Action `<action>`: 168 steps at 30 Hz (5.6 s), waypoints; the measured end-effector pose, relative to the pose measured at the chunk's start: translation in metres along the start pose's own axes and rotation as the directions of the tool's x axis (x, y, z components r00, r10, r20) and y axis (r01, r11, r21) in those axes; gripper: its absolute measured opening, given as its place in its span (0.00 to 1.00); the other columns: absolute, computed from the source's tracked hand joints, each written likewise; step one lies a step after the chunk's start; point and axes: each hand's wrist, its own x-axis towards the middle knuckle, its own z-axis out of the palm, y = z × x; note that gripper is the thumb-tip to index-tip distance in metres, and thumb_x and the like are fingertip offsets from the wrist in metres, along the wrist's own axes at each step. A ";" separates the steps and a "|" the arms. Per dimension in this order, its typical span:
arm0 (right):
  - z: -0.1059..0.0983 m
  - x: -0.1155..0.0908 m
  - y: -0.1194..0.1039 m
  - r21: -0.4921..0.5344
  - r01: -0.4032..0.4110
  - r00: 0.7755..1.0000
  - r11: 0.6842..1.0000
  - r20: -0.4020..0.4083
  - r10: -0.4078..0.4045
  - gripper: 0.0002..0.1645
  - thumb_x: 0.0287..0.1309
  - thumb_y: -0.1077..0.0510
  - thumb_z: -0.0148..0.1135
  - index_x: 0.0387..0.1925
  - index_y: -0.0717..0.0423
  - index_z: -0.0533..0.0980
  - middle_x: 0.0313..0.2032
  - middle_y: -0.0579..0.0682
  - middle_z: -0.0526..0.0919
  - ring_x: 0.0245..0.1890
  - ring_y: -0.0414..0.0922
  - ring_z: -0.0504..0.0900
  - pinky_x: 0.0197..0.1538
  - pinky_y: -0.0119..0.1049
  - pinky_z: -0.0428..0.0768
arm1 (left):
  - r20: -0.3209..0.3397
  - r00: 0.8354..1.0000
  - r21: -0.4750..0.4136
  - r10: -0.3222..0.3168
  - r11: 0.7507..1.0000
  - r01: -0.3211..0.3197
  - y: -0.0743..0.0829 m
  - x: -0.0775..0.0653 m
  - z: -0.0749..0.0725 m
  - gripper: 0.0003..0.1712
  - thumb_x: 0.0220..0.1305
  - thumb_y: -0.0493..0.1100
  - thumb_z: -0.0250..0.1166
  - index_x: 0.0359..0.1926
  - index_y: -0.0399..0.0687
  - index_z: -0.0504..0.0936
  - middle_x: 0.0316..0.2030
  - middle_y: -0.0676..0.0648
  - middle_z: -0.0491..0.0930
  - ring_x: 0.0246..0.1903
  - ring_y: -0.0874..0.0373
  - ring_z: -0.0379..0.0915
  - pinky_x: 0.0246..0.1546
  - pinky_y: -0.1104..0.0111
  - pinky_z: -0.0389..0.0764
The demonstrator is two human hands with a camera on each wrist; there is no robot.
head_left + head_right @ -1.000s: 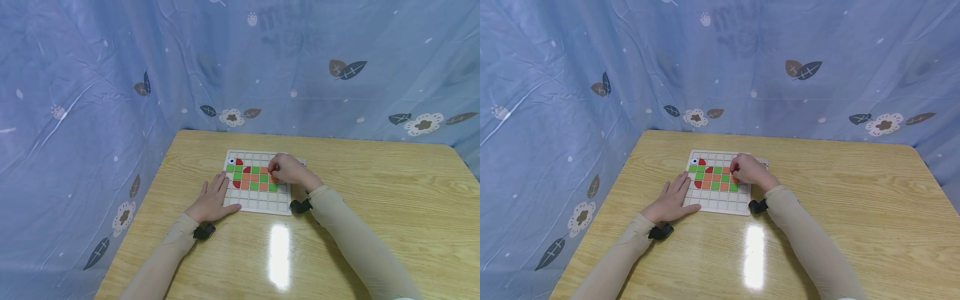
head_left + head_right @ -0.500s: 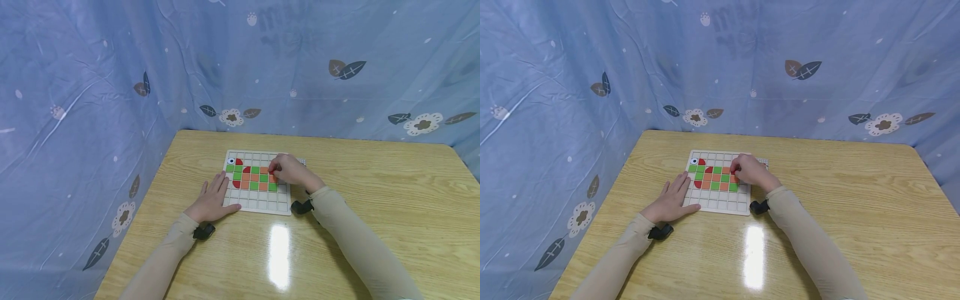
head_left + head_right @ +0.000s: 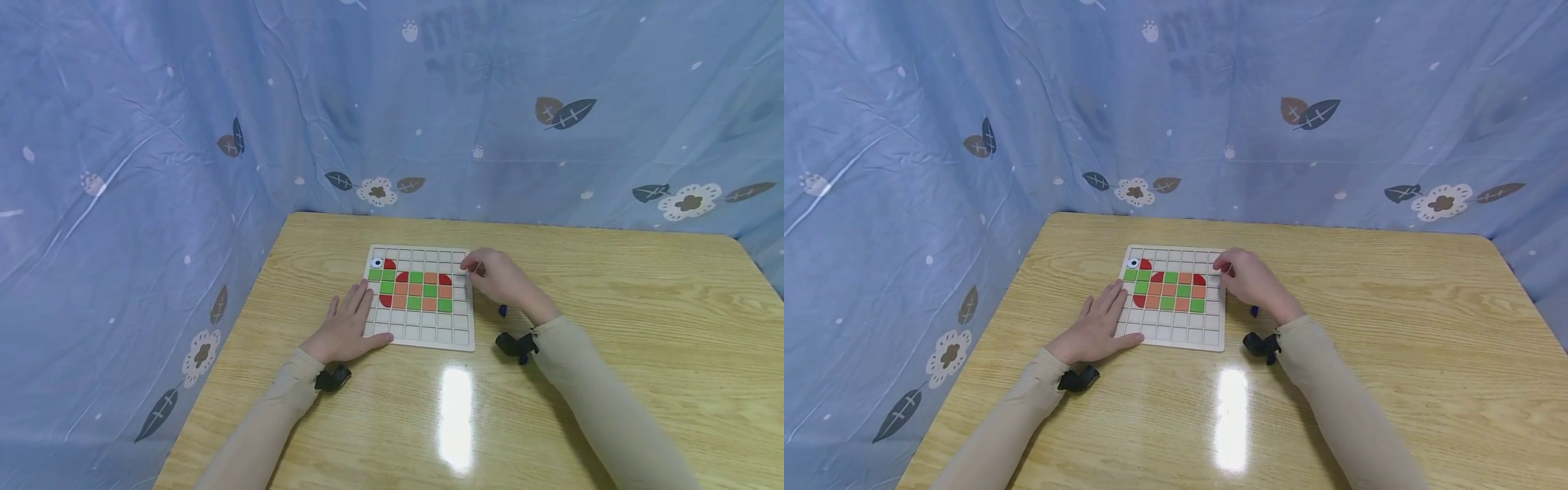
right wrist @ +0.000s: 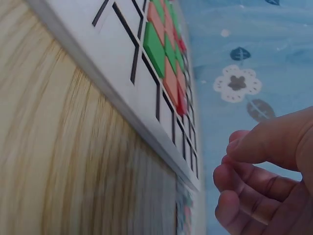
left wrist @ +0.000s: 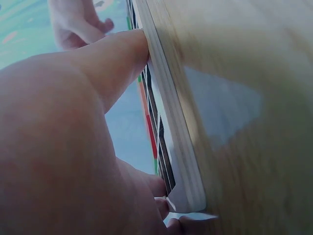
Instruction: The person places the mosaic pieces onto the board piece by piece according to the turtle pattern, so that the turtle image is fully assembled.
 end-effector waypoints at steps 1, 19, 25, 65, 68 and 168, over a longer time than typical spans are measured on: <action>-0.002 -0.004 0.001 -0.002 -0.002 1.000 1.000 -0.009 0.002 0.14 0.71 0.65 0.58 0.53 0.63 0.83 0.48 0.58 0.84 0.44 0.52 0.82 0.43 0.45 0.81 | -0.007 1.000 -0.008 0.003 1.000 -0.003 -0.001 0.001 0.001 0.63 0.68 0.74 0.58 0.83 0.36 0.43 0.84 0.39 0.35 0.84 0.42 0.29 0.78 0.35 0.37; -0.020 -0.056 0.018 -0.115 0.039 0.998 0.993 -0.041 -0.043 0.14 0.63 0.70 0.61 0.48 0.63 0.85 0.45 0.58 0.84 0.37 0.48 0.81 0.37 0.41 0.80 | 0.016 1.000 0.017 -0.015 1.000 0.014 0.001 0.000 -0.002 0.63 0.69 0.74 0.57 0.84 0.38 0.41 0.84 0.40 0.33 0.84 0.43 0.28 0.79 0.36 0.36; -0.017 -0.065 0.019 -0.165 0.071 0.997 0.984 0.004 -0.071 0.14 0.60 0.71 0.64 0.47 0.61 0.85 0.43 0.54 0.82 0.35 0.45 0.78 0.36 0.40 0.77 | 0.030 0.999 0.031 -0.024 0.999 0.024 0.004 -0.001 -0.005 0.63 0.70 0.74 0.56 0.84 0.38 0.40 0.84 0.40 0.32 0.84 0.44 0.27 0.79 0.37 0.36; -0.017 -0.075 0.025 -0.145 0.039 0.994 0.989 0.111 -0.023 0.10 0.63 0.66 0.66 0.45 0.58 0.86 0.38 0.49 0.84 0.35 0.42 0.79 0.40 0.42 0.80 | 0.029 0.999 0.033 -0.020 0.999 0.019 0.003 0.001 -0.002 0.63 0.70 0.74 0.56 0.84 0.38 0.40 0.84 0.41 0.31 0.84 0.44 0.27 0.79 0.38 0.36; -0.026 -0.077 0.028 -0.141 0.006 0.990 0.990 0.138 0.014 0.10 0.64 0.66 0.66 0.46 0.58 0.85 0.39 0.50 0.86 0.37 0.44 0.81 0.41 0.44 0.81 | 0.028 0.999 0.031 -0.020 0.999 0.019 0.003 0.002 -0.003 0.63 0.70 0.74 0.56 0.84 0.38 0.40 0.84 0.41 0.31 0.84 0.44 0.27 0.79 0.38 0.36; -0.028 -0.082 0.017 -0.124 0.027 0.985 0.992 -0.165 -0.048 0.09 0.69 0.65 0.61 0.43 0.62 0.85 0.41 0.54 0.85 0.35 0.45 0.80 0.38 0.41 0.79 | 0.032 0.999 0.033 -0.032 0.999 0.031 0.004 0.001 -0.004 0.62 0.70 0.74 0.56 0.84 0.38 0.40 0.84 0.41 0.31 0.84 0.44 0.28 0.79 0.38 0.36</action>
